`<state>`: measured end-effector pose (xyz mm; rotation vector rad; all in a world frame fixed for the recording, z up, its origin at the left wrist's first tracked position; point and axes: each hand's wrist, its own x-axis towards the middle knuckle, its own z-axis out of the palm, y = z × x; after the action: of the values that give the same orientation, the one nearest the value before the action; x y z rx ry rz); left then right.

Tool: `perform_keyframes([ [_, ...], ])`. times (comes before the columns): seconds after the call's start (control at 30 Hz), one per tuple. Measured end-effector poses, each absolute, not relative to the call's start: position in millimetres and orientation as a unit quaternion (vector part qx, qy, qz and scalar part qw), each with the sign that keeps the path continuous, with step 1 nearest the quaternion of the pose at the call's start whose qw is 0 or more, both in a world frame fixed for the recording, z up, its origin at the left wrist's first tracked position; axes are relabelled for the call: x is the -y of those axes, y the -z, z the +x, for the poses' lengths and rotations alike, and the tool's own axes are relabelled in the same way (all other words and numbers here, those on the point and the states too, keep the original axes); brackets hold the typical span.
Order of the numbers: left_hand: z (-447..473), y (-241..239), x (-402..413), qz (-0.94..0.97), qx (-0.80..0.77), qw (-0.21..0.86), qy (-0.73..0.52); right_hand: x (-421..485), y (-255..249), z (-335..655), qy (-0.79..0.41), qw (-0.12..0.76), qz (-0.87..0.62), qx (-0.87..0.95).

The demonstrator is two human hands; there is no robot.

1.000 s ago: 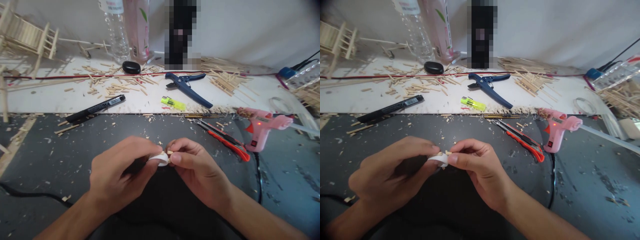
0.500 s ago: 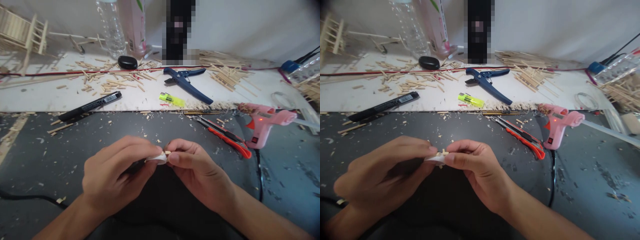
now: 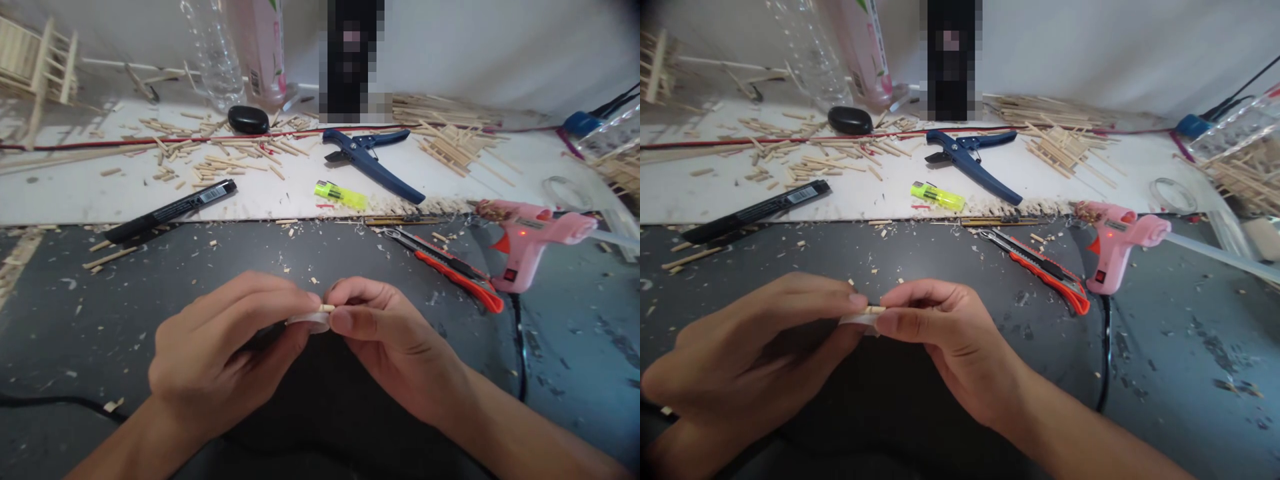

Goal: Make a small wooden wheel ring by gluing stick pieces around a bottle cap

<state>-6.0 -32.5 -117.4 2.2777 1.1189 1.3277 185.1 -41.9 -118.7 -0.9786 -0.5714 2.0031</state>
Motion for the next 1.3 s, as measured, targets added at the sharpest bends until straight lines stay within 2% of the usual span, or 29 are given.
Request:
perform_keyframes([
  [0.23, -4.4, 117.1, 31.8, 0.778, -0.396, 0.154, -0.462, 42.6, 119.4, 186.5, -0.778, 0.423, -0.393, 0.248],
  [0.47, -7.7, 121.3, 34.3, 0.775, -0.417, 0.161, -0.448, 41.3, 113.6, 193.6, -0.672, 0.463, -0.429, 0.387],
  [0.63, -7.6, 120.0, 34.9, 0.776, -0.411, 0.176, -0.445, 44.1, 109.3, 195.7, -0.617, 0.457, -0.458, 0.449],
  [0.73, -7.4, 121.0, 35.5, 0.771, -0.423, 0.178, -0.441, 42.3, 107.3, 196.9, -0.517, 0.441, -0.512, 0.526],
  [0.87, -6.5, 121.9, 36.0, 0.767, -0.434, 0.175, -0.438, 37.4, 106.0, 199.2, -0.311, 0.413, -0.561, 0.646],
  [0.93, -5.6, 121.0, 35.8, 0.768, -0.431, 0.175, -0.439, 37.0, 104.6, 199.9, -0.268, 0.409, -0.562, 0.667],
  [1.0, -4.7, 119.4, 35.7, 0.771, -0.432, 0.172, -0.436, 38.9, 102.2, 199.7, -0.307, 0.401, -0.55, 0.665],
  [1.13, -3.8, 117.6, 36.0, 0.777, -0.438, 0.168, -0.42, 45.0, 98.3, 197.4, -0.471, 0.393, -0.512, 0.601],
  [1.3, -4.7, 118.6, 36.0, 0.782, -0.43, 0.172, -0.417, 45.5, 102.4, 194.1, -0.562, 0.413, -0.491, 0.522],
])
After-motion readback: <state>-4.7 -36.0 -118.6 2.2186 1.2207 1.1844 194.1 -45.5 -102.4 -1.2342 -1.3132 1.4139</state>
